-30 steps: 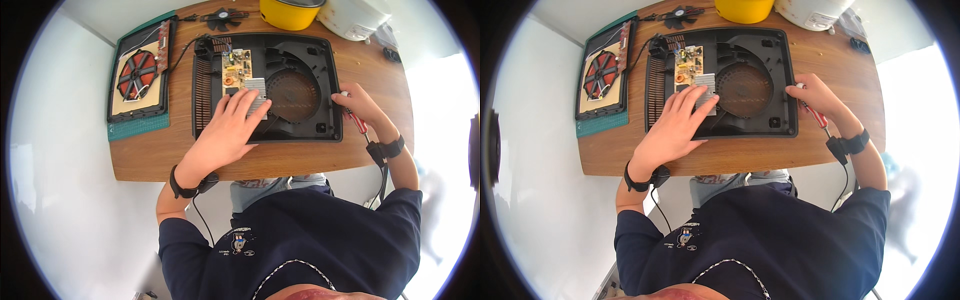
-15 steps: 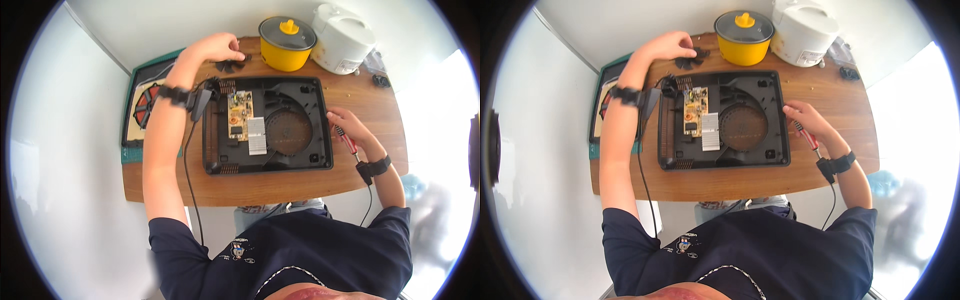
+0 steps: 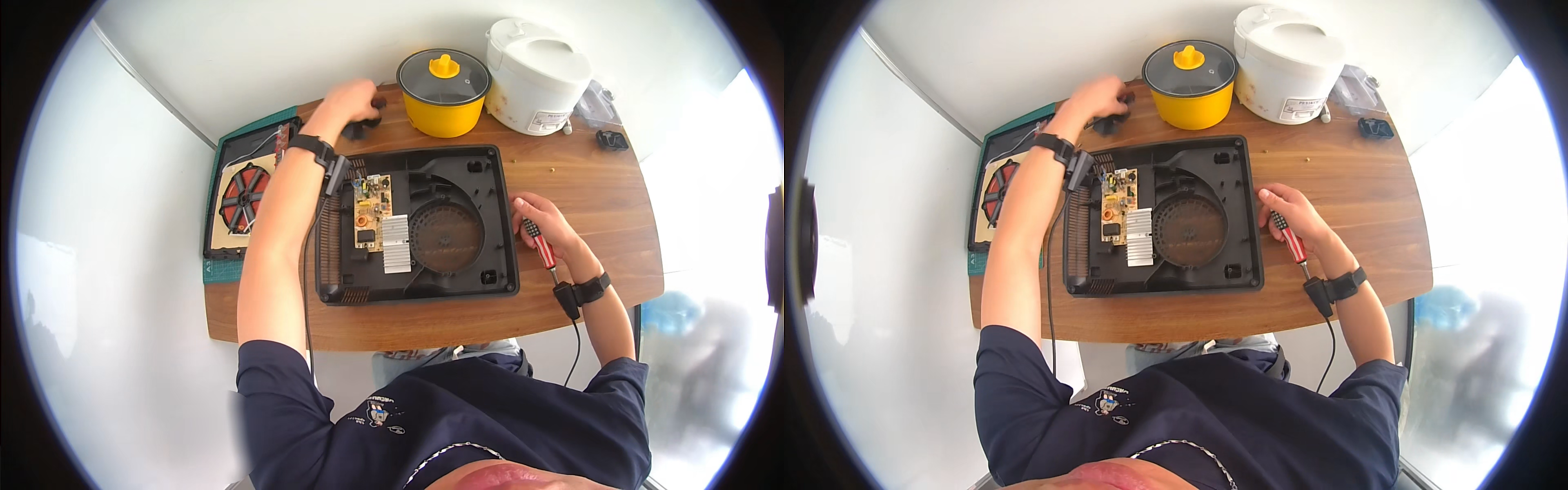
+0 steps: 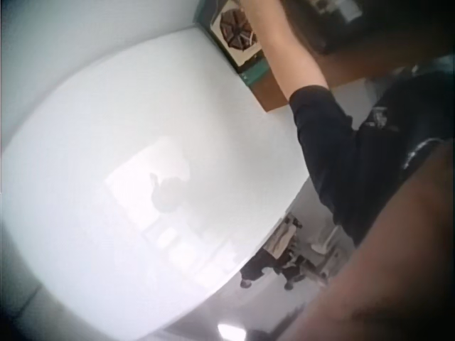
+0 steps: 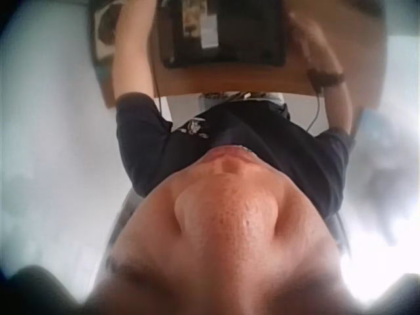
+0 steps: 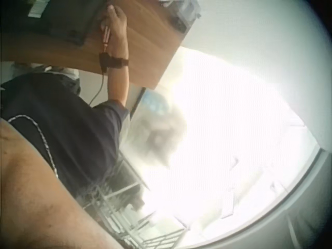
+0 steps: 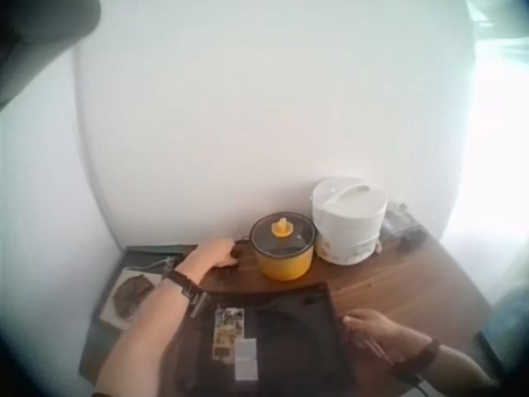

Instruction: The person assembles an electronic device by attaching a heatsink to a circuit board, securing it with screws, and connecting a fan. They then install a digital display module and secure it with screws.

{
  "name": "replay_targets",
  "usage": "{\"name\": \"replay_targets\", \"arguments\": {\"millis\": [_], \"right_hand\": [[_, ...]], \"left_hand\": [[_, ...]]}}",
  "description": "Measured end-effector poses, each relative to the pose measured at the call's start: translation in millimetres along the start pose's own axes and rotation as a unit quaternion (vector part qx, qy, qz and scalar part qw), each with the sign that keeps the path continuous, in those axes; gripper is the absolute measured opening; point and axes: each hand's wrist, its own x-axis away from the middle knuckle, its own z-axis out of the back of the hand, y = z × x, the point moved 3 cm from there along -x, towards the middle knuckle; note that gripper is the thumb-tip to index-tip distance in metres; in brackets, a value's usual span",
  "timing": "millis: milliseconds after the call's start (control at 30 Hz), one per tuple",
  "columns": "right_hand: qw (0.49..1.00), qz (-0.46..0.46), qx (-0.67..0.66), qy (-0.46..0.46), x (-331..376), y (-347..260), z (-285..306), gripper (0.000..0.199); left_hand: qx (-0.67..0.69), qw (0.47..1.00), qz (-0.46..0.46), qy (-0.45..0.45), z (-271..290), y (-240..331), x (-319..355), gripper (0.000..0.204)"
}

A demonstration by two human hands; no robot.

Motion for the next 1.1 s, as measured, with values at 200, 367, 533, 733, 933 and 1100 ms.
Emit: {"name": "replay_targets", "arguments": {"millis": [200,367,533,733,933,1100], "right_hand": [[1.000,0.013,-0.013,-0.006,-1,-1,4,0.044],[0.999,0.020,0.027,-0.013,-4,-4,3,0.045],[0.952,0.121,0.273,0.066,16,-54,-12,0.043],[0.927,0.221,0.300,0.047,41,-101,-70,0.048],[0.923,0.163,0.350,0.012,20,-90,-86,0.053],[0.895,0.138,0.423,0.019,-11,-69,-83,0.039]], "left_hand": [[0.138,0.968,0.093,0.187,82,-39,32,0.044],[0.398,0.892,0.094,0.191,138,-14,93,0.046],[0.379,0.910,0.021,0.168,125,66,144,0.047],[0.234,0.966,-0.043,0.097,66,152,166,0.042],[0.206,0.978,-0.011,0.012,29,182,162,0.043],[0.264,0.964,0.005,-0.030,-4,181,159,0.046]]}}
